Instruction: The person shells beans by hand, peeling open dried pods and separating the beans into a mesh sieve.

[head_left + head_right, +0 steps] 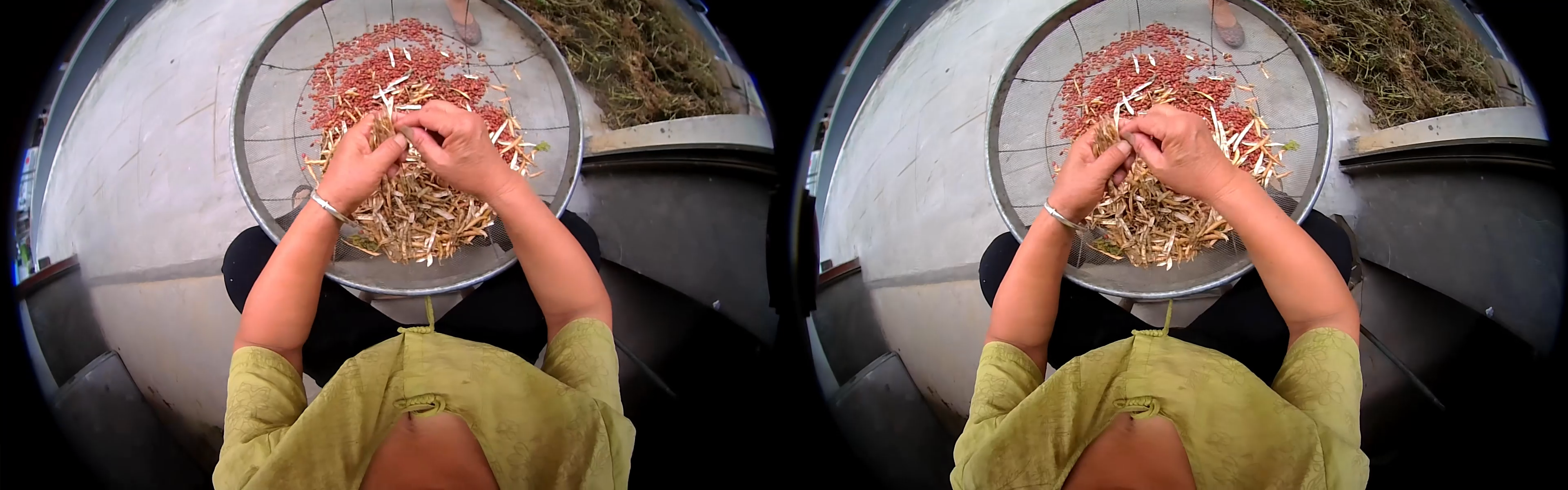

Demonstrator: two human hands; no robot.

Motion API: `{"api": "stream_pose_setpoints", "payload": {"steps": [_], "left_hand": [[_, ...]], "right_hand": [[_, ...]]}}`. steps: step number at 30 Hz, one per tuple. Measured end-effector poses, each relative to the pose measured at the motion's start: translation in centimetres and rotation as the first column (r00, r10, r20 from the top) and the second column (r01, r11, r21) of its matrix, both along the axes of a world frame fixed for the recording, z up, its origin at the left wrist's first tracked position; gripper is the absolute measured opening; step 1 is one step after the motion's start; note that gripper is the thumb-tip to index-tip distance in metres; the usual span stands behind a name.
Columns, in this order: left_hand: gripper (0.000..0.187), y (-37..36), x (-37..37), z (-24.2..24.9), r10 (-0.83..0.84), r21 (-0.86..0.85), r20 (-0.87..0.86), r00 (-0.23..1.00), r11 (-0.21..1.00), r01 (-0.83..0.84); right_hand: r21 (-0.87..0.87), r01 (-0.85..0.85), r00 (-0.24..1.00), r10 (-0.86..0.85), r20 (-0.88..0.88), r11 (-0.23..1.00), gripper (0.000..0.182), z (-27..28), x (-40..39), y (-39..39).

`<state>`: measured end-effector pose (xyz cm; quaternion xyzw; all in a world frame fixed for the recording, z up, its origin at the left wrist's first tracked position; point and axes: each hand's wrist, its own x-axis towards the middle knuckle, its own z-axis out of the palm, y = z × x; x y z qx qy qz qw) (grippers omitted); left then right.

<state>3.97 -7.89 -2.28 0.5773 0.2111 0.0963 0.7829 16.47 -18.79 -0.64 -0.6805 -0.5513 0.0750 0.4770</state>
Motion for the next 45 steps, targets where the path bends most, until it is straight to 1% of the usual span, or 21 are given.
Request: {"api": "stream_pose_setpoints", "payload": {"steps": [2,5,7,10,11,12,14,15,18,20,21,24,28,30,34,36,38,40,42,43,45], "left_hand": [[0.018,0.5,0.0,0.1,0.053,-0.069,-0.008,0.999,0.996,-0.053],[0.016,1.3,-0.2,0.4,0.146,-0.131,-0.002,0.989,0.981,-0.145],[0.018,2.0,-0.4,0.3,0.188,-0.253,0.002,0.982,0.95,-0.181],[0.018,2.4,-0.5,0.2,0.227,-0.31,0.032,0.973,0.928,-0.207],[0.019,2.5,-0.7,0.4,0.224,-0.334,0.037,0.974,0.921,-0.199],[0.019,2.6,-0.8,0.5,0.237,-0.336,0.032,0.971,0.918,-0.213],[0.018,2.6,-0.6,0.7,0.244,-0.312,0.033,0.969,0.924,-0.222],[0.019,2.4,-0.4,1.0,0.283,-0.293,0.013,0.959,0.918,-0.267],[0.02,2.6,-0.4,0.4,0.293,-0.341,0.07,0.954,0.906,-0.253],[0.02,3.0,-0.7,0.3,0.298,-0.363,0.07,0.952,0.897,-0.254],[0.019,3.2,-0.8,0.3,0.288,-0.369,0.099,0.953,0.9,-0.233],[0.02,3.5,-1.2,0.5,0.295,-0.393,0.119,0.948,0.891,-0.228],[0.018,3.5,-1.2,0.2,0.262,-0.329,0.122,0.957,0.921,-0.21],[0.019,3.4,-1.3,0.2,0.273,-0.358,0.111,0.956,0.908,-0.218],[0.019,3.4,-1.2,0.2,0.282,-0.352,0.098,0.954,0.907,-0.232],[0.02,3.4,-1.0,0.1,0.26,-0.311,0.091,0.961,0.924,-0.221],[0.02,3.4,-1.0,0.2,0.258,-0.299,0.09,0.962,0.928,-0.221],[0.021,3.4,-1.0,0.1,0.273,-0.316,0.109,0.956,0.921,-0.227],[0.021,3.3,-1.0,0.0,0.272,-0.304,0.123,0.954,0.926,-0.225],[0.021,3.3,-1.0,-0.1,0.27,-0.289,0.112,0.956,0.93,-0.228],[0.021,3.3,-1.1,0.1,0.259,-0.271,0.102,0.96,0.936,-0.224]], "right_hand": [[-0.17,-0.004,0.964,-0.041,-0.262,0.985,0.01,1.3,1.0,-0.3],[-0.392,0.204,0.973,-0.229,-0.018,0.897,0.015,0.9,5.8,-2.0],[-0.596,0.357,0.934,-0.254,0.253,0.719,0.017,0.7,8.8,-3.8],[-0.64,0.292,0.956,-0.2,0.214,0.711,0.018,-0.1,9.2,-4.6],[-0.705,0.208,0.975,-0.205,0.091,0.678,0.022,-0.3,8.8,-4.5],[-0.708,0.195,0.978,-0.192,0.086,0.679,0.022,-0.8,7.8,-4.1],[-0.526,0.227,0.96,-0.098,0.261,0.819,0.032,-2.3,6.0,-3.7],[-0.571,0.218,0.954,-0.049,0.296,0.792,0.048,-2.2,5.2,-3.3],[-0.583,0.195,0.934,0.032,0.355,0.789,0.053,-3.0,2.4,-2.2],[-0.66,0.096,0.937,0.157,0.313,0.745,0.053,-2.5,-0.3,-1.7],[-0.605,-0.005,0.931,0.224,0.287,0.796,0.051,-2.9,-1.8,-2.0],[-0.693,-0.176,0.889,0.415,0.193,0.699,0.05,-2.7,-6.1,-3.1],[-0.719,-0.263,0.88,0.466,0.096,0.644,0.05,-1.2,-6.7,-3.5],[-0.703,-0.412,0.848,0.527,-0.062,0.58,0.049,-0.1,-6.0,-3.5],[-0.687,-0.372,0.837,0.545,0.042,0.624,0.043,-0.6,-6.0,-4.1],[-0.809,-0.272,0.899,0.438,-0.02,0.521,0.034,-1.1,-5.2,-3.2],[-0.519,-0.233,0.94,0.328,0.097,0.822,0.021,-2.6,-2.5,-3.4],[-0.579,-0.241,0.952,0.073,-0.297,0.779,0.02,-0.1,-0.4,-2.5],[-0.527,-0.201,0.877,-0.088,-0.473,0.826,0.019,-0.2,1.5,-2.4],[-0.431,-0.264,0.732,-0.111,-0.672,0.863,0.015,0.1,1.6,-2.2],[-0.364,-0.271,0.543,-0.171,-0.822,0.891,0.018,0.4,1.8,-1.9]]}}
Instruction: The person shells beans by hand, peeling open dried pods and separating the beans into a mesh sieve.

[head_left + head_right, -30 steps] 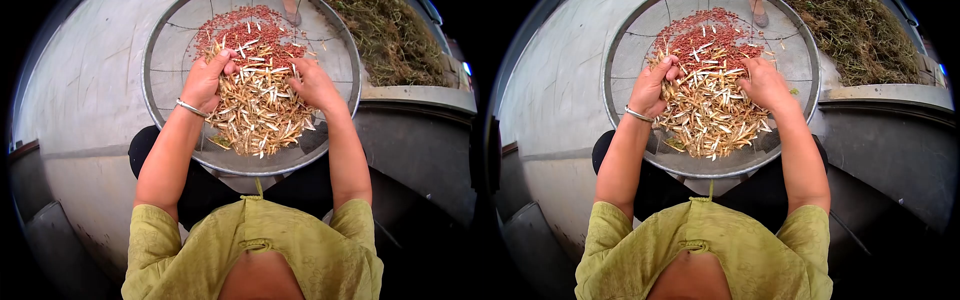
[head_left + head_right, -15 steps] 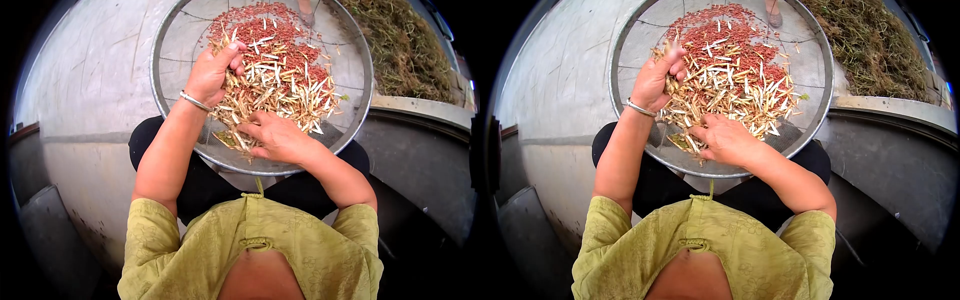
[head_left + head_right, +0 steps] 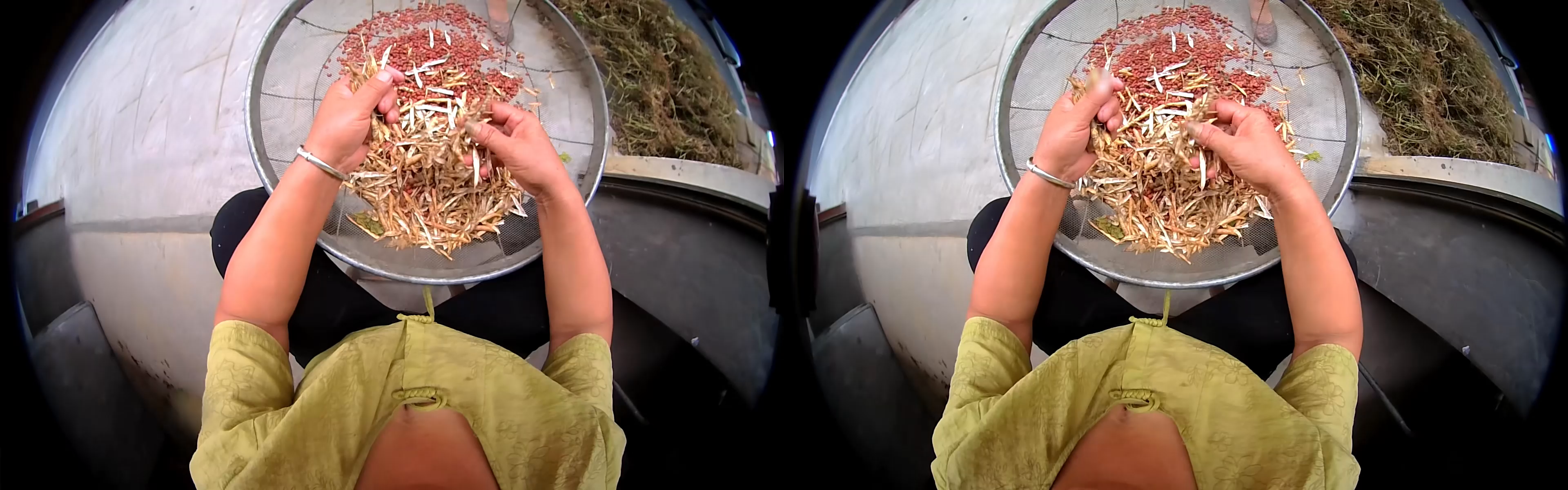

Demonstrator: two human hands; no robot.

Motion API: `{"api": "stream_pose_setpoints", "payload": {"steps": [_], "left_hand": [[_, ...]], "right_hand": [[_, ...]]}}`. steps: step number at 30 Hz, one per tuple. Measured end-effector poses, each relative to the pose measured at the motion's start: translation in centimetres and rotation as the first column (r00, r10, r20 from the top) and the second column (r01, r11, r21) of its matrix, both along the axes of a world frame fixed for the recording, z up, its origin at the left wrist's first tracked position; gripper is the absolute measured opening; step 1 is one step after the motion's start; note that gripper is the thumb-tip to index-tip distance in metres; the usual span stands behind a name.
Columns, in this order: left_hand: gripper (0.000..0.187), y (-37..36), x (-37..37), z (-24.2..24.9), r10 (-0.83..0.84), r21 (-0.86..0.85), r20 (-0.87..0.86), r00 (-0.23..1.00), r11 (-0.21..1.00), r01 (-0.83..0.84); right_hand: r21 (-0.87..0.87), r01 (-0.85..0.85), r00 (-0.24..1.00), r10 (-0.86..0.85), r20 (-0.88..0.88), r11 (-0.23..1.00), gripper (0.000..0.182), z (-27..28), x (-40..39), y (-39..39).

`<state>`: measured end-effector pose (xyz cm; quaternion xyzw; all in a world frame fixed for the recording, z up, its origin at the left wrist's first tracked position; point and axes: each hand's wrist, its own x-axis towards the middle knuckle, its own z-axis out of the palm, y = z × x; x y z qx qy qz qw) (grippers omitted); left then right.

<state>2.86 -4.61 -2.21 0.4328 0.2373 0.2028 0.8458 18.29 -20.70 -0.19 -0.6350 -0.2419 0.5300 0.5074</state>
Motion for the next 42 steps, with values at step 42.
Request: {"api": "stream_pose_setpoints", "payload": {"steps": [42], "left_hand": [[0.015,-2.9,1.2,-1.1,-0.052,0.467,-0.21,0.976,0.872,0.147]], "right_hand": [[0.147,-0.006,0.876,-0.065,0.478,0.989,0.015,-1.8,-1.7,0.9]]}}
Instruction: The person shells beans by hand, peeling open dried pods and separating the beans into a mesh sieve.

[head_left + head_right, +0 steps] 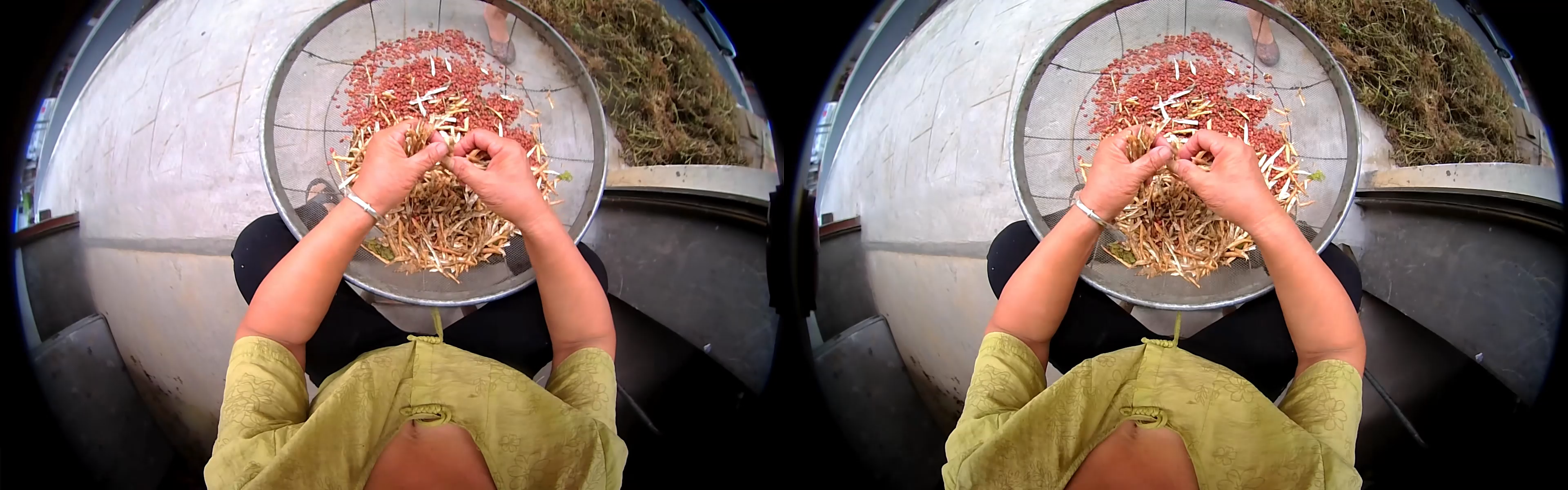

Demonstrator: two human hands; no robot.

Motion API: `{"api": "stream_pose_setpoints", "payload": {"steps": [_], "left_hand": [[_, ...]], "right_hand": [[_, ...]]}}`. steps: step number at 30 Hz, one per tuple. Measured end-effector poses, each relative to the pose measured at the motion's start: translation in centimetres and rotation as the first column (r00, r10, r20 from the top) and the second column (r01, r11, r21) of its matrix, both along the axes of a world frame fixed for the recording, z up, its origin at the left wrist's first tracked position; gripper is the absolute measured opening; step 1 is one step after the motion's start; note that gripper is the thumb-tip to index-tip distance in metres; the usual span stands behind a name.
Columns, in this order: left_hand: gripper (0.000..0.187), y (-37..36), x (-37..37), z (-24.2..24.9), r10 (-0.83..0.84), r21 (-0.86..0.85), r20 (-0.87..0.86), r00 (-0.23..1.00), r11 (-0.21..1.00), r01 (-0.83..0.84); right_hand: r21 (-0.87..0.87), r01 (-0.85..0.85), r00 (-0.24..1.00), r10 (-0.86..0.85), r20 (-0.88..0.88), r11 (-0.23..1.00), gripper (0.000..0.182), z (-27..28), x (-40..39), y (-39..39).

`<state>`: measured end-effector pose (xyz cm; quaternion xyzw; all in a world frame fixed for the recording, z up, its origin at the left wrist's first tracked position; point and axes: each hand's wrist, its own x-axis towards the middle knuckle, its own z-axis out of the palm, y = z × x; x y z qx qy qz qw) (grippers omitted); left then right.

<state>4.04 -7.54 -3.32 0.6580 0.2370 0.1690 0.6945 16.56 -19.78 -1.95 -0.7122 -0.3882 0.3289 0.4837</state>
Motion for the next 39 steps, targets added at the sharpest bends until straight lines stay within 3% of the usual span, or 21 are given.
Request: {"api": "stream_pose_setpoints", "payload": {"steps": [2,8,10,15,17,24,26,29,30,31,32,34,36,38,39], "left_hand": [[0.013,-0.2,0.1,0.3,0.019,-0.029,0.017,1.0,0.999,-0.018],[0.012,0.3,0.1,0.9,0.018,0.028,-0.008,1.0,0.999,-0.018],[0.014,0.4,0.1,0.7,-0.031,0.148,0.004,1.0,0.989,0.03],[0.012,0.0,0.1,0.4,-0.033,0.125,-0.001,0.999,0.992,0.033],[0.011,0.0,0.1,0.6,-0.03,0.089,0.005,1.0,0.996,0.03],[0.01,0.0,0.1,0.5,0.008,0.005,0.004,1.0,1.0,-0.008],[0.01,0.1,0.1,0.5,0.018,0.001,0.008,1.0,1.0,-0.018],[0.014,0.4,0.0,0.4,0.015,0.107,-0.068,0.998,0.994,-0.008],[0.015,0.3,0.0,0.4,0.031,0.231,-0.055,0.998,0.973,-0.017],[0.015,0.3,0.1,0.3,0.044,0.352,-0.039,0.998,0.936,-0.027],[0.015,0.2,0.1,0.2,0.044,0.352,-0.04,0.998,0.936,-0.027],[0.015,0.1,0.2,0.0,0.098,0.466,-0.062,0.993,0.883,-0.058],[0.013,0.0,0.1,0.3,0.095,0.458,-0.065,0.993,0.887,-0.055],[0.012,0.0,0.0,0.5,0.093,0.449,-0.069,0.993,0.892,-0.052],[0.012,0.0,0.0,0.5,0.045,0.241,-0.033,0.998,0.97,-0.036]], "right_hand": [[-0.029,0.001,0.993,0.002,0.117,1.0,0.016,0.8,-0.2,0.0],[-0.005,-0.002,0.987,0.003,0.161,1.0,0.015,1.1,0.0,-0.2],[-0.014,-0.006,0.989,0.008,0.15,1.0,0.016,1.0,0.1,-0.2],[-0.055,-0.03,0.992,0.037,0.119,0.998,0.017,0.9,-0.2,-0.1],[-0.078,-0.028,0.999,0.029,0.016,0.997,0.018,0.7,-0.3,-0.1],[-0.004,-0.003,0.998,0.003,-0.058,1.0,0.019,0.4,-0.6,0.3],[-0.057,0.023,0.977,-0.034,-0.209,0.998,0.018,1.1,-0.7,0.4],[-0.043,0.027,0.959,-0.038,-0.28,0.999,0.019,1.0,-0.7,0.3],[-0.043,0.026,0.959,-0.038,-0.28,0.999,0.019,0.6,-0.7,0.3],[0.008,0.043,0.989,-0.041,-0.142,0.999,0.019,-0.1,-0.7,0.3],[0.061,0.052,0.999,-0.052,-0.002,0.997,0.019,-0.4,-0.8,0.4],[0.081,0.053,0.997,-0.057,0.046,0.995,0.019,-0.5,-0.9,0.4],[0.102,0.054,0.994,-0.064,0.094,0.993,0.019,-0.1,-1.0,0.5],[-0.018,0.098,0.899,-0.096,-0.428,0.995,0.016,1.1,-1.1,0.4],[-0.018,0.097,0.899,-0.096,-0.428,0.995,0.016,1.1,-1.1,0.4]]}}
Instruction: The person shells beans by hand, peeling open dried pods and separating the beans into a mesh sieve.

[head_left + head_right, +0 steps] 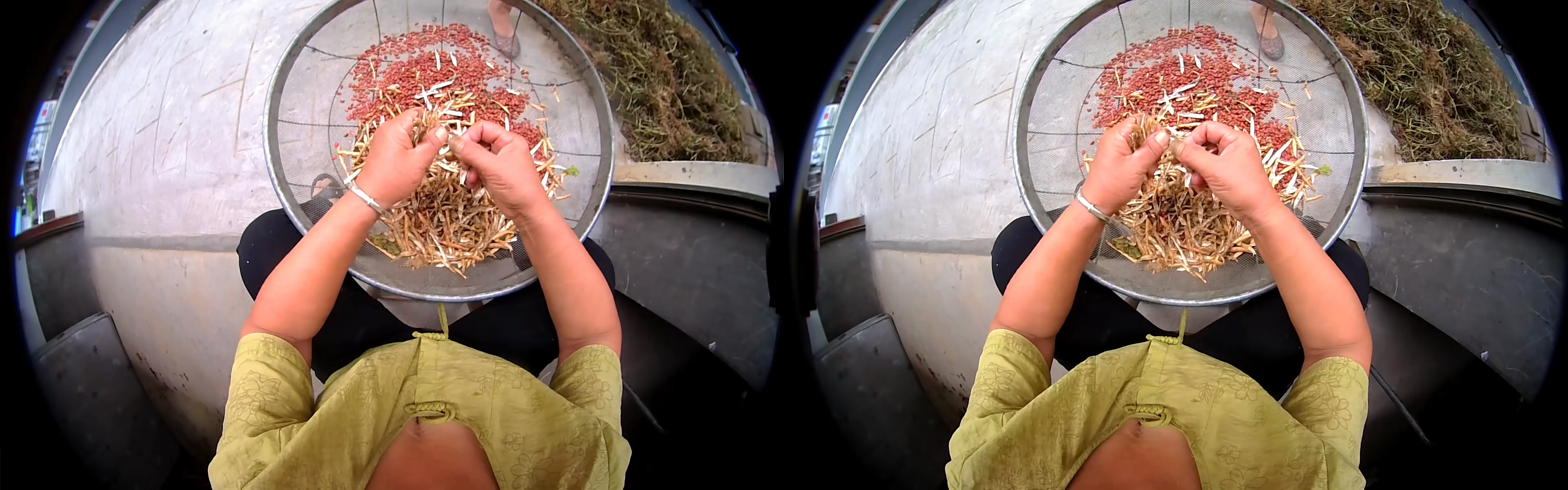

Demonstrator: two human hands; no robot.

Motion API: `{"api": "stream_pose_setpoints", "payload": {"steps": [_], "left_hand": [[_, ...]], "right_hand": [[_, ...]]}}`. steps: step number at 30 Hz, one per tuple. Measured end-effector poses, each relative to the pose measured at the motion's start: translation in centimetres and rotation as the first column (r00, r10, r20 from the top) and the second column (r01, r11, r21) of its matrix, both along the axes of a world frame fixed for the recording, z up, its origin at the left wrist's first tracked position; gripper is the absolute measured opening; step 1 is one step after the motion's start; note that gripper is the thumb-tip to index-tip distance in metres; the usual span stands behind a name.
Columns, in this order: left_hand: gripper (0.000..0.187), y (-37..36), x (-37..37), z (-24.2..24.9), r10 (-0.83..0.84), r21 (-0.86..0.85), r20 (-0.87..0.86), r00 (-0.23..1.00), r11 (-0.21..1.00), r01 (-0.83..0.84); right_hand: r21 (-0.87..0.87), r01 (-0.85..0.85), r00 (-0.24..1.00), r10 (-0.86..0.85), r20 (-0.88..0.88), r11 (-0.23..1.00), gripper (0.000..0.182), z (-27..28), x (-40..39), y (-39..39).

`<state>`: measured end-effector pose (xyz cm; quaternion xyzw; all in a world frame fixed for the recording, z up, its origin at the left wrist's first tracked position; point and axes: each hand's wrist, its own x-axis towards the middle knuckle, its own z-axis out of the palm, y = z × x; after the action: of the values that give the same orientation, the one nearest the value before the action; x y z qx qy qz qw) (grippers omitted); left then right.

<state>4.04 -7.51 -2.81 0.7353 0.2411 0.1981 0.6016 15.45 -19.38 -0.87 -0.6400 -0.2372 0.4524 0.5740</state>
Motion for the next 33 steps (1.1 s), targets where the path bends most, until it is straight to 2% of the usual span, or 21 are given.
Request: {"api": "stream_pose_setpoints", "payload": {"steps": [1,2,3,7,9,10,12,15,16,18,23,26,28,32,33], "left_hand": [[0.011,0.0,0.0,0.0,-0.03,-0.217,0.055,0.998,0.975,0.041],[0.011,0.0,0.0,0.1,-0.027,-0.218,0.055,0.998,0.975,0.039],[0.012,-0.1,0.0,0.3,-0.033,-0.237,0.079,0.996,0.97,0.051],[0.012,0.4,-0.2,0.1,0.007,-0.247,0.127,0.992,0.969,0.024],[0.012,0.6,-0.2,-0.2,0.014,-0.214,0.135,0.991,0.977,0.015],[0.012,0.6,-0.3,-0.2,0.021,-0.18,0.144,0.989,0.984,0.005],[0.011,0.5,-0.3,-0.1,0.022,-0.175,0.12,0.992,0.985,-0.001],[0.01,0.2,-0.1,-0.3,0.031,-0.133,0.096,0.995,0.991,-0.018],[0.01,0.1,0.0,-0.4,0.039,-0.097,0.095,0.995,0.995,-0.029],[0.009,0.0,0.1,-0.1,0.044,-0.067,0.093,0.995,0.997,-0.038],[0.012,0.3,0.1,-0.2,0.025,0.064,0.023,0.999,0.998,-0.027],[0.009,-0.2,0.1,0.0,0.057,-0.031,0.076,0.996,0.998,-0.055],[0.012,-0.2,0.0,0.5,0.035,-0.401,0.132,0.991,0.916,0.021],[0.016,-0.2,0.1,0.8,-0.014,-0.345,0.131,0.991,0.937,0.059],[0.015,0.0,0.1,0.4,0.0,-0.265,0.117,0.993,0.964,0.031]], "right_hand": [[0.048,0.029,0.986,-0.021,-0.165,0.998,0.015,0.0,0.1,0.0],[0.09,0.065,0.945,-0.032,-0.327,0.994,0.014,0.0,0.3,0.0],[0.079,0.053,0.938,-0.023,-0.346,0.995,0.012,-0.1,0.4,0.0],[0.028,-0.051,0.949,0.057,-0.309,0.998,0.012,0.5,0.4,0.0],[0.026,-0.111,0.979,0.114,-0.168,0.993,0.011,0.3,0.3,-0.1],[0.026,-0.112,0.979,0.114,-0.169,0.993,0.011,0.1,0.2,-0.1],[0.077,-0.071,0.997,0.071,-0.001,0.994,0.011,-0.4,0.1,-0.1],[0.084,-0.061,0.997,0.057,0.044,0.995,0.01,-0.2,0.0,0.0],[0.084,-0.061,0.997,0.057,0.044,0.995,0.01,0.0,0.0,0.0],[0.088,-0.006,0.974,0.026,-0.224,0.996,0.013,0.4,0.0,0.1],[0.07,-0.015,0.963,0.033,-0.266,0.997,0.014,-0.1,0.0,0.2],[0.08,0.012,0.976,0.006,-0.22,0.997,0.012,-0.3,-0.2,0.3],[0.082,0.032,0.983,-0.017,-0.181,0.996,0.011,-0.4,-0.2,0.4],[0.073,-0.012,0.991,0.021,-0.134,0.997,0.01,-0.5,-0.4,0.4],[0.048,-0.032,0.991,0.038,-0.127,0.998,0.01,-0.4,-0.5,0.4]]}}
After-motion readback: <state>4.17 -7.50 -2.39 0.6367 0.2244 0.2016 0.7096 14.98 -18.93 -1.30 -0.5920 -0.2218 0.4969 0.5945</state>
